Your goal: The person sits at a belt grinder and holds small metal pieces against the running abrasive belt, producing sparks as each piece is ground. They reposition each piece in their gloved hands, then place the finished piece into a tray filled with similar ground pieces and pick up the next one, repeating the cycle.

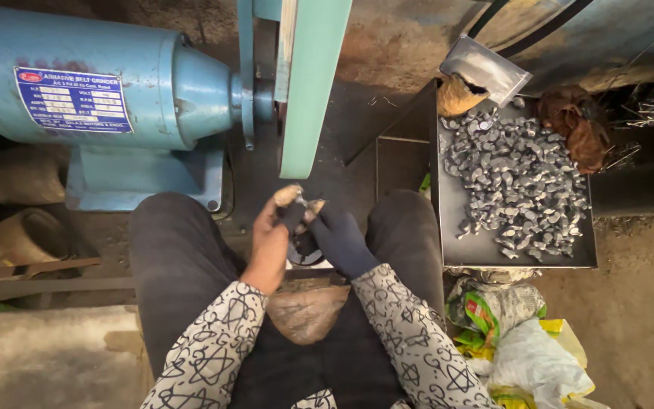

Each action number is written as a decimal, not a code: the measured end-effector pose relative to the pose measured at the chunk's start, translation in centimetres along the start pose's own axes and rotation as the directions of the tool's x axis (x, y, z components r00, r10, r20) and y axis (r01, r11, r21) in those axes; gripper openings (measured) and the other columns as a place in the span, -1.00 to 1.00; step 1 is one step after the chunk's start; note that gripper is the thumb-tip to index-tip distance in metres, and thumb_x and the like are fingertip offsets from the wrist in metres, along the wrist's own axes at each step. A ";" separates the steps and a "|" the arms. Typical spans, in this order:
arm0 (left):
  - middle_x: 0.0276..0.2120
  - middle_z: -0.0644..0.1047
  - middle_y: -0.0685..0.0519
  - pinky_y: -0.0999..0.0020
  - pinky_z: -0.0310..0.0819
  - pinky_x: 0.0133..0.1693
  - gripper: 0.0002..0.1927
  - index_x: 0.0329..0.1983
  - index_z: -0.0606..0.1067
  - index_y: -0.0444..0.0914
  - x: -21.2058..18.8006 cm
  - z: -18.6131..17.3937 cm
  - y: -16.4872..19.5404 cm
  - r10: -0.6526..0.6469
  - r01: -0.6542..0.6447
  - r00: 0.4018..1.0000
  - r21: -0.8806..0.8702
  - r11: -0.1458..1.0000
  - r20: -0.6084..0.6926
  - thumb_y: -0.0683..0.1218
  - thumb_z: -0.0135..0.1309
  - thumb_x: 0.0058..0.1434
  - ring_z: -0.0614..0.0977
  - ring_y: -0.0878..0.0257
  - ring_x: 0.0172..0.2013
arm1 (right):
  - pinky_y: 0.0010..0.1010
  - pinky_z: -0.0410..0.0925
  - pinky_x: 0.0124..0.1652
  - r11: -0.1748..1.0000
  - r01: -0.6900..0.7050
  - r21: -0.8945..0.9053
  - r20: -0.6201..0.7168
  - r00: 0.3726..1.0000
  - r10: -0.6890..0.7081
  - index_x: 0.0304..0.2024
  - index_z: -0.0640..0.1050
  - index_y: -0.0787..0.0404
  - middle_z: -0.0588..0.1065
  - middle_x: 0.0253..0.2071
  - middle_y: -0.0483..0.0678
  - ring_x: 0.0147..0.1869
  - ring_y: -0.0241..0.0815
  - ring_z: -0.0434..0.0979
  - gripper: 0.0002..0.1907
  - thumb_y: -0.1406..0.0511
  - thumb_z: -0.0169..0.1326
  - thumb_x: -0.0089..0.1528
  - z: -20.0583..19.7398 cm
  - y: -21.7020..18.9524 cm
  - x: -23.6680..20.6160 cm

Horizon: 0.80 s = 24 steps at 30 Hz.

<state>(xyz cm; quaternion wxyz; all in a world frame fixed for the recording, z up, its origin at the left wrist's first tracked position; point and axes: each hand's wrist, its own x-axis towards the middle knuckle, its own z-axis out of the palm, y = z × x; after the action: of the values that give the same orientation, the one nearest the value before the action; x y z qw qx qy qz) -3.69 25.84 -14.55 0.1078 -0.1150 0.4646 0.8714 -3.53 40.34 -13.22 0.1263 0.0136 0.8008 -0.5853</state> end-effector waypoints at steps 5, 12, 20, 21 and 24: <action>-0.19 0.59 0.01 0.45 0.44 -0.18 -0.79 0.05 0.57 -0.37 2.4 -0.4 0.0 -0.145 0.153 0.984 0.073 0.986 -0.104 -0.25 -0.02 0.45 0.58 0.30 -0.22 | -0.45 0.42 -0.22 0.961 -0.080 0.266 0.035 0.997 0.074 -0.07 0.59 0.36 0.61 -0.26 -0.08 -0.22 -0.37 0.53 -0.75 0.29 0.01 0.40 0.6 0.5 2.3; -0.10 0.60 0.08 0.47 0.48 -0.07 -0.53 0.18 0.48 -0.28 2.0 -1.5 -1.4 0.036 -0.023 0.998 0.241 0.970 -0.049 -0.36 -0.09 0.20 0.61 0.33 -0.11 | -0.30 0.47 -0.23 0.974 0.084 -0.211 0.008 0.996 -0.084 -0.11 0.56 0.25 0.60 -0.34 0.06 -0.26 -0.11 0.65 -0.81 0.26 0.04 0.36 -0.1 0.6 1.3; 0.00 0.59 0.04 0.29 0.50 -0.17 -0.41 0.23 0.42 -0.25 -1.1 -0.4 0.7 -0.277 -0.035 0.938 0.850 0.525 0.209 -0.29 0.14 0.07 0.66 0.17 -0.20 | -0.05 0.42 -0.27 0.410 -0.063 -0.910 -0.230 0.899 -0.372 -0.11 0.57 0.21 0.53 -0.25 0.13 -0.24 0.18 0.57 -0.74 0.25 0.09 0.18 -17.0 3.3 2.1; 0.06 0.54 -0.03 0.26 0.39 -0.03 -0.36 0.24 0.41 -0.29 -1.4 0.3 0.9 -0.240 -0.212 0.838 0.698 0.684 0.490 -0.33 0.08 0.00 0.57 0.12 -0.06 | -0.03 0.41 -0.29 0.435 -0.110 -0.894 -0.323 0.832 -0.452 -0.11 0.57 0.22 0.51 -0.25 0.13 -0.26 0.20 0.56 -0.72 0.25 0.08 0.16 -19.3 4.2 2.5; 0.16 0.44 -0.08 0.23 0.27 0.18 -0.32 0.27 0.39 -0.32 -2.2 3.2 0.4 -0.277 -0.203 0.549 0.448 0.871 0.789 -0.33 0.06 -0.03 0.45 0.05 0.13 | 0.03 0.41 -0.25 0.163 -0.238 -0.958 -0.275 0.921 -0.275 -0.25 0.58 0.18 0.51 -0.34 0.09 -0.27 0.16 0.57 -0.85 0.25 0.11 0.21 -23.4 6.5 3.5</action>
<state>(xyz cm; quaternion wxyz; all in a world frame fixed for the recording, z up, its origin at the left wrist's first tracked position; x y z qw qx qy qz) -2.00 28.10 -11.81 0.3594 0.3336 0.5586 0.6689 -10.15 63.98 -13.45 -0.0640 0.0342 0.9935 0.0880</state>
